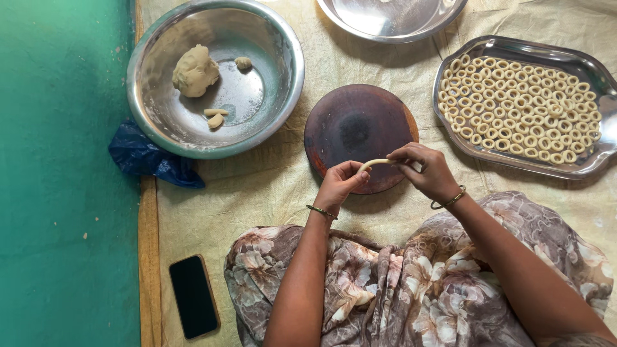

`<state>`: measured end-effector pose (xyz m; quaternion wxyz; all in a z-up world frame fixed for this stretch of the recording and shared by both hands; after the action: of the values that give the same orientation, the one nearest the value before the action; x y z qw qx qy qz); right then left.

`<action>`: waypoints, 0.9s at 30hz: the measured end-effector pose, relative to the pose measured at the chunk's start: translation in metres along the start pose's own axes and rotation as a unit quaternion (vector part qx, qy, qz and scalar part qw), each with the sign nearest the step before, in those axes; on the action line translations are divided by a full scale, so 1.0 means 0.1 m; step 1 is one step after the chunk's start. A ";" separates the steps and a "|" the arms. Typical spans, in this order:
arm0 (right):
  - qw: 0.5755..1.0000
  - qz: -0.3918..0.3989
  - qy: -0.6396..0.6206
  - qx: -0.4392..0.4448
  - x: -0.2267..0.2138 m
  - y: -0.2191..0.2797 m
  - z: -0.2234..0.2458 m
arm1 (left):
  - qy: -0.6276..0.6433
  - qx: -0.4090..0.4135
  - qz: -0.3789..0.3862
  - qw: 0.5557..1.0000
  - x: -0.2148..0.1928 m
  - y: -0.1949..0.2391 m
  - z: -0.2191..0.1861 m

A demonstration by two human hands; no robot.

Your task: The person rolls small pieces of dough into thin ropes on a wooden board, then joins the ends to form rings and places them on a metal tray. The process is repeated with multiple dough pieces.

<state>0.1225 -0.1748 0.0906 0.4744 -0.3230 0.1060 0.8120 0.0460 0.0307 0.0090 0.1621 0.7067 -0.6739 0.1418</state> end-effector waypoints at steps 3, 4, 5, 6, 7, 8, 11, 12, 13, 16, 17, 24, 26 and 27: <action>1.000 0.001 0.015 0.002 0.05 0.01 0.00 | 0.000 0.000 -0.006 1.000 0.02 0.00 -0.02; 1.000 -0.004 0.016 -0.011 0.06 0.01 0.01 | 0.005 -0.007 -0.017 1.000 0.02 0.01 -0.02; 1.000 -0.009 0.018 -0.024 0.08 0.02 0.02 | 0.011 -0.015 -0.027 0.999 0.02 0.00 -0.02; 0.999 -0.015 0.019 -0.037 0.09 0.02 0.03 | 0.017 -0.023 -0.037 0.999 0.03 -0.01 -0.02; 0.999 -0.016 0.010 -0.043 0.10 0.02 0.03 | 0.022 -0.022 -0.041 0.999 0.03 -0.01 -0.03; 0.999 -0.017 0.001 -0.049 0.10 0.02 0.03 | 0.027 -0.021 -0.045 0.998 0.04 -0.01 -0.04; 0.999 -0.013 -0.013 -0.050 0.13 0.00 0.01 | -0.004 -0.019 -0.036 0.999 0.07 0.00 -0.07; 0.999 -0.011 -0.016 -0.047 0.15 -0.01 0.01 | -0.022 -0.019 -0.029 0.999 0.08 0.00 -0.08; 0.999 -0.015 -0.015 -0.050 0.16 -0.02 0.01 | -0.020 -0.014 -0.025 0.999 0.09 0.01 -0.09; 0.998 -0.026 -0.007 -0.053 0.19 -0.02 0.00 | -0.012 0.001 -0.020 1.000 0.10 0.02 -0.12; 0.998 -0.028 -0.002 -0.050 0.20 -0.02 -0.01 | -0.008 0.005 -0.023 1.000 0.10 0.02 -0.12; 0.999 -0.026 0.004 -0.023 0.30 -0.04 -0.03 | -0.007 0.018 -0.021 1.000 0.12 0.04 -0.14; 1.000 -0.024 0.005 -0.019 0.31 -0.05 -0.04 | -0.012 0.019 -0.015 1.000 0.12 0.04 -0.13; 1.000 -0.023 0.006 -0.017 0.31 -0.05 -0.05 | -0.015 0.019 -0.012 1.000 0.13 0.04 -0.12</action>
<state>0.1180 -0.1525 0.0682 0.4865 -0.3380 0.0875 0.8009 0.0432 0.0238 0.0250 0.1402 0.7197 -0.6649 0.1423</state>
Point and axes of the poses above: each hand's wrist, its own y-axis away from the middle knuckle, its own x-axis out of the palm, z = x × y, the point moved 3 cm from there along -y, towards the middle knuckle, and after that the axes turned 10 degrees about x, right-handed, at the moved point
